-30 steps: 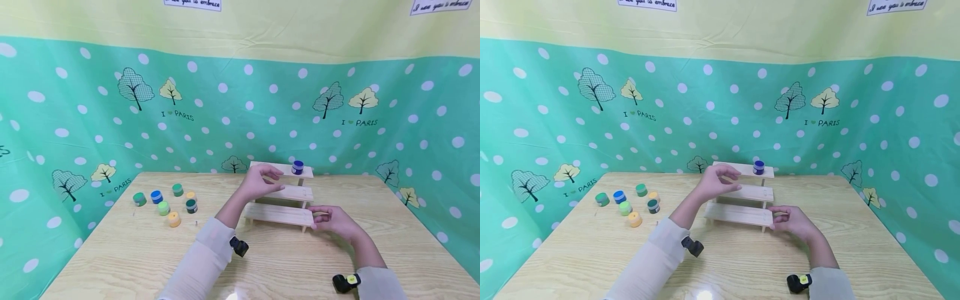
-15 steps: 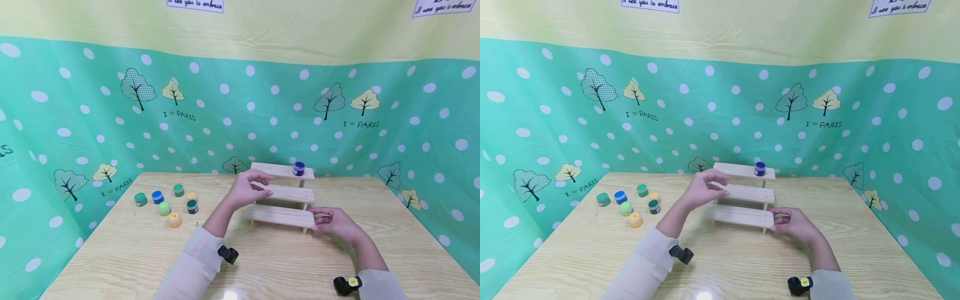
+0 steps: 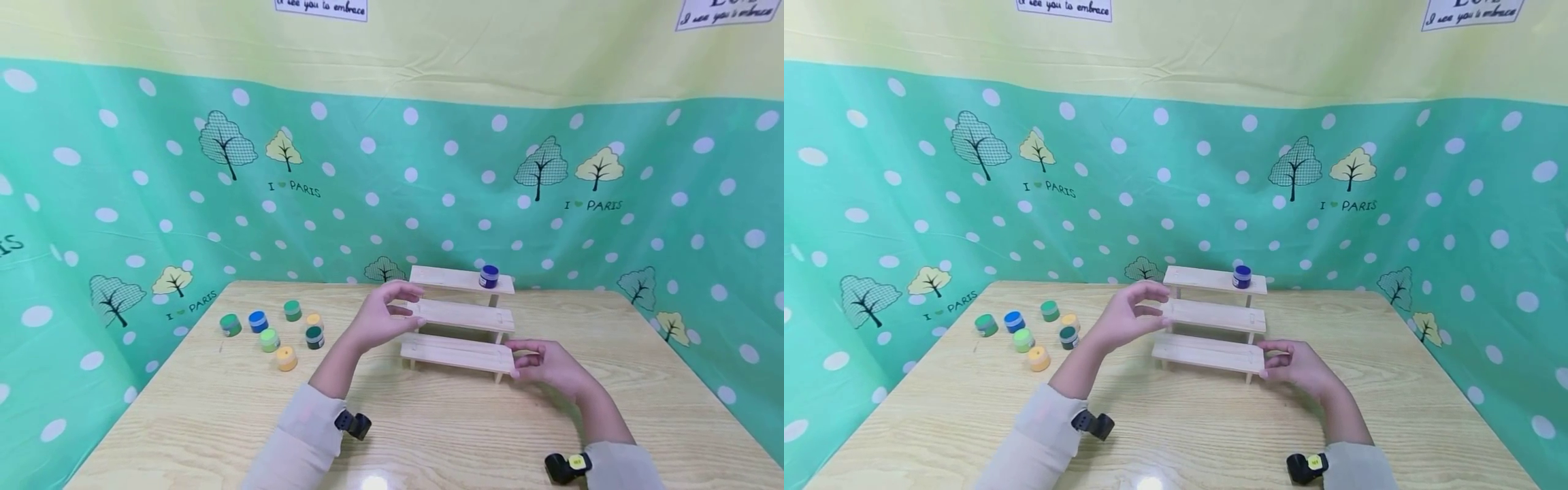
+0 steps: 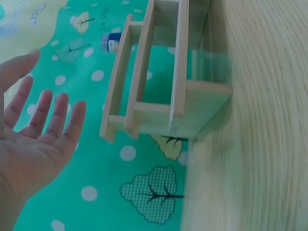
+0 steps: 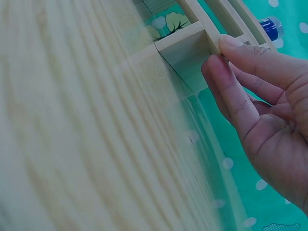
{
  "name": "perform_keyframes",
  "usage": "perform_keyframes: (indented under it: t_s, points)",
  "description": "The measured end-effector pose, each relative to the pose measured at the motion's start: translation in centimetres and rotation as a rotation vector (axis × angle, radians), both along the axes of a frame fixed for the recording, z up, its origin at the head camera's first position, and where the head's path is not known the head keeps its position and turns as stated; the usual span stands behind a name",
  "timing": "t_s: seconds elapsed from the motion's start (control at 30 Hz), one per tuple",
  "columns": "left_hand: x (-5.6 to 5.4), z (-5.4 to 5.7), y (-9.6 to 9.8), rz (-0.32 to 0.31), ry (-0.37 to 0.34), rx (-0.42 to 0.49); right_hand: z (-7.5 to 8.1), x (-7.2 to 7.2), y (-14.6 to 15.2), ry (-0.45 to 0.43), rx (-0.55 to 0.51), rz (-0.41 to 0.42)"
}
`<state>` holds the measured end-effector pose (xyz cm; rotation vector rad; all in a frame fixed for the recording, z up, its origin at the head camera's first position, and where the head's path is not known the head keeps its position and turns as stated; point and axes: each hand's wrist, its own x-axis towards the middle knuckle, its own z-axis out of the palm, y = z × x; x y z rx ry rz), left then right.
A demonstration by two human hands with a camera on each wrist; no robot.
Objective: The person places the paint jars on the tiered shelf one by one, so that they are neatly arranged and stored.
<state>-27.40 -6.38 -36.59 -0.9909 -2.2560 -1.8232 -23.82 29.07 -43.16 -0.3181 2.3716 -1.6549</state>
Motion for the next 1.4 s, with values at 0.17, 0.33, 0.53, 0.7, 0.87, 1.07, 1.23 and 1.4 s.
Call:
perform_keyframes:
  t_s: [0.17, 0.33, 0.53, 0.7, 0.87, 1.07, 1.23, 1.4]
  points:
    - [0.3, 0.0, -1.2, 0.007, 0.020, -0.026, 0.1, 0.0, 0.0, 0.003, 0.009, 0.001]
    - [0.5, -0.1, -2.3, 0.021, 0.032, -0.062, 0.2, 0.0, 0.0, -0.006, 0.009, -0.003]
    - [1.2, 0.1, -3.7, 0.038, 0.026, -0.105, 0.2, 0.2, -0.1, -0.007, 0.010, -0.009]
    - [1.9, 0.0, -5.1, 0.049, 0.011, -0.151, 0.2, 0.4, -0.3, -0.007, -0.006, -0.008]
    - [2.4, -0.1, -6.8, 0.063, -0.001, -0.187, 0.2, 0.7, -0.4, 0.006, 0.005, -0.013]
    - [2.5, 0.0, -8.9, 0.057, 0.020, -0.207, 0.2, 0.7, -0.4, 0.016, 0.010, -0.008]
    - [3.0, 0.3, -10.6, 0.074, 0.010, -0.221, 0.3, 0.7, -0.5, 0.014, 0.011, -0.005]
    - [3.2, 0.4, -12.4, 0.074, 0.012, -0.235, 0.3, 0.7, -0.4, 0.009, 0.010, -0.004]
